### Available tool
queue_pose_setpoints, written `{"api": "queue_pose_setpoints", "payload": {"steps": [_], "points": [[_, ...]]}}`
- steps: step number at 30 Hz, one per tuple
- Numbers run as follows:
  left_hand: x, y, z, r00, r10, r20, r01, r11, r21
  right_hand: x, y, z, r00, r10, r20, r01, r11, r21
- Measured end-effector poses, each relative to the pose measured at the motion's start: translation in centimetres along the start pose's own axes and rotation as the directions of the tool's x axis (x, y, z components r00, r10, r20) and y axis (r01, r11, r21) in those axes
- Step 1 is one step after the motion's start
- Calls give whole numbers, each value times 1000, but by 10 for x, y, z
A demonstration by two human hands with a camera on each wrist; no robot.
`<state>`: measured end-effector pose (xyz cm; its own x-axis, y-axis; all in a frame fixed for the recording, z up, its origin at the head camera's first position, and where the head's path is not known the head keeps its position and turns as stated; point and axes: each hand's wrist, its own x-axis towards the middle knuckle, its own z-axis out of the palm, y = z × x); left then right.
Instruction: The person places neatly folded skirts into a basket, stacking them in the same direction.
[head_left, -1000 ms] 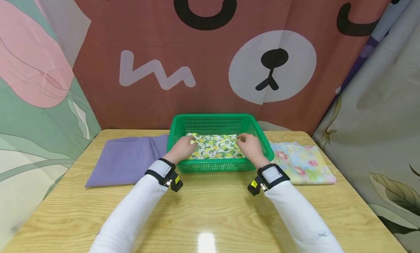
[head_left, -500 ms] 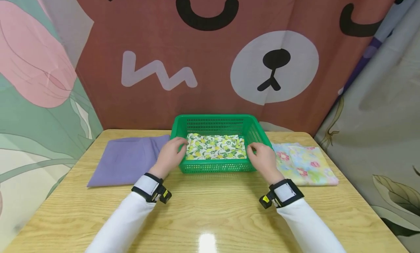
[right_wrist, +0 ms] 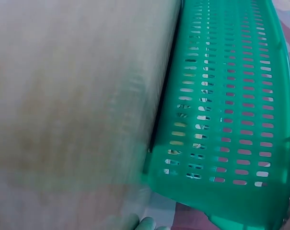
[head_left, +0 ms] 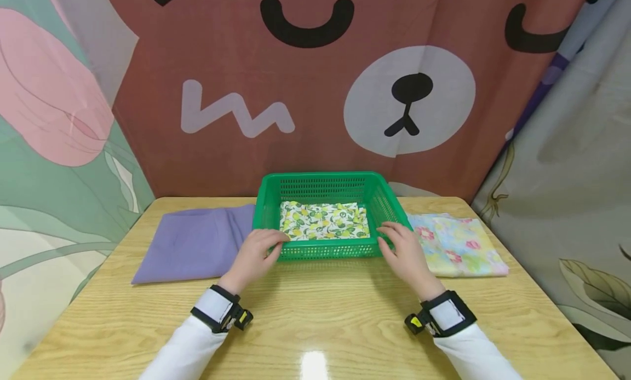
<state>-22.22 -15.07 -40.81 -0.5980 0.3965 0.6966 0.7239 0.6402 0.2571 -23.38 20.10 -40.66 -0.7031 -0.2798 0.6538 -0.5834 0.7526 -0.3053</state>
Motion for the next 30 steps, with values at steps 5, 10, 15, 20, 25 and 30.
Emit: {"api": "queue_pose_setpoints", "payload": {"steps": [5, 10, 15, 20, 25, 30], "points": [[-10, 5, 1, 995, 57, -80, -59, 998, -25, -13, -3, -3, 1000, -8, -4, 8, 1000, 27], [-17, 10, 0, 982, 117, -149, -126, 990, -56, -25, -6, -7, 1000, 16, -25, -14, 997, 76], [-25, 18, 1, 974, 157, -161, -171, 982, -76, -38, -8, -14, 998, -19, -56, 24, 994, 103], [-30, 27, 0, 994, 103, -41, -106, 989, -98, -47, -5, -20, 996, -54, -72, 63, 990, 128], [-33, 36, -4, 960, 24, 279, -9, 998, -55, -49, -4, -25, 996, -19, 86, 5, 987, 161], [-35, 45, -6, 898, 11, 440, -8, 1000, -10, -52, -2, -27, 909, 41, 415, -114, 982, 152]]}}
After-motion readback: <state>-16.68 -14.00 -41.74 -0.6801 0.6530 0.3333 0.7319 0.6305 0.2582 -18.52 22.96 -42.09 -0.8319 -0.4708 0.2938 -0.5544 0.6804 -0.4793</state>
